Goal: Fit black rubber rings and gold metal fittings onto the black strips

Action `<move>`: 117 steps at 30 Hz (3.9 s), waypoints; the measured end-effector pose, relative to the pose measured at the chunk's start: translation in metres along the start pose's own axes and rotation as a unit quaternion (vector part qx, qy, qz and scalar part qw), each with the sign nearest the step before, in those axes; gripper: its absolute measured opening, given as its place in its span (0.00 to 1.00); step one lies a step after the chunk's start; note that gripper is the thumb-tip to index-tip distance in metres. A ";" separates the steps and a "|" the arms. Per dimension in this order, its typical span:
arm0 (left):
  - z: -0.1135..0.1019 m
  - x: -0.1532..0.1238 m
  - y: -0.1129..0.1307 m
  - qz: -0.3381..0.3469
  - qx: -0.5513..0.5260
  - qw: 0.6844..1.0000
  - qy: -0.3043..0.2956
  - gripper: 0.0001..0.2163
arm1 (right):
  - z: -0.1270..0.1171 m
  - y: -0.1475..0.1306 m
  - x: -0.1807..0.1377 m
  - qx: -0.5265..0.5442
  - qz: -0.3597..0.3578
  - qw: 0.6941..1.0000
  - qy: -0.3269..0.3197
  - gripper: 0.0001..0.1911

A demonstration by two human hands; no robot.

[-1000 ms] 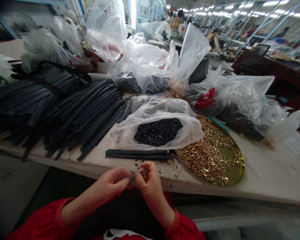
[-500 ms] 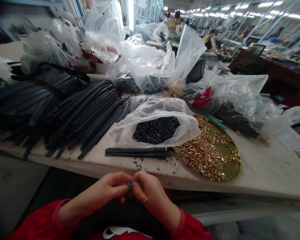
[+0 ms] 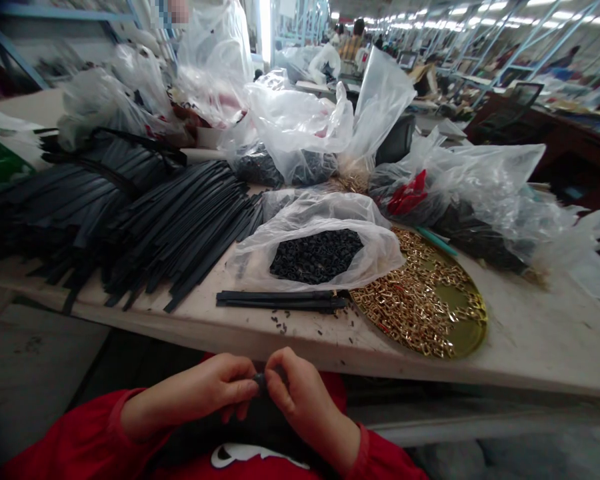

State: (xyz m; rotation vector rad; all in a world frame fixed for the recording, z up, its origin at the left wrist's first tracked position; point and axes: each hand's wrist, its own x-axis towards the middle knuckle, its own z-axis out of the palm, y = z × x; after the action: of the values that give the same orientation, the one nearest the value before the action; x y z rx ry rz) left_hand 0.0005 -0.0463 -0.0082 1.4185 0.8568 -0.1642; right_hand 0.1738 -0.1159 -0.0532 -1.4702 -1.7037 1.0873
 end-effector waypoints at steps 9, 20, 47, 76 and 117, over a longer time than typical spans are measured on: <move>0.018 0.003 -0.003 -0.017 0.014 1.000 -0.018 0.13 | 0.001 0.002 -0.013 -0.073 -0.016 0.997 -0.021 0.04; 0.017 0.005 -0.015 0.000 0.030 1.000 -0.010 0.12 | 0.010 0.009 -0.013 -0.042 0.016 0.999 0.010 0.06; 0.024 0.002 -0.007 0.010 0.067 0.997 -0.034 0.18 | 0.005 0.006 -0.028 -0.059 -0.057 0.996 -0.029 0.08; -0.078 0.076 0.025 0.126 0.417 0.806 0.401 0.10 | -0.092 0.072 0.075 -0.353 -0.054 0.879 0.316 0.15; -0.049 0.055 0.033 0.041 -0.286 0.951 0.113 0.14 | -0.102 0.009 0.212 -0.379 -0.091 0.919 0.056 0.15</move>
State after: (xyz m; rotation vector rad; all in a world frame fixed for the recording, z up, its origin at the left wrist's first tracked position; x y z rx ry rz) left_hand 0.0373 0.0258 -0.0110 0.9292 0.9364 0.2990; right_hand 0.2286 0.1112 -0.0255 -1.7122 -2.2506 0.2128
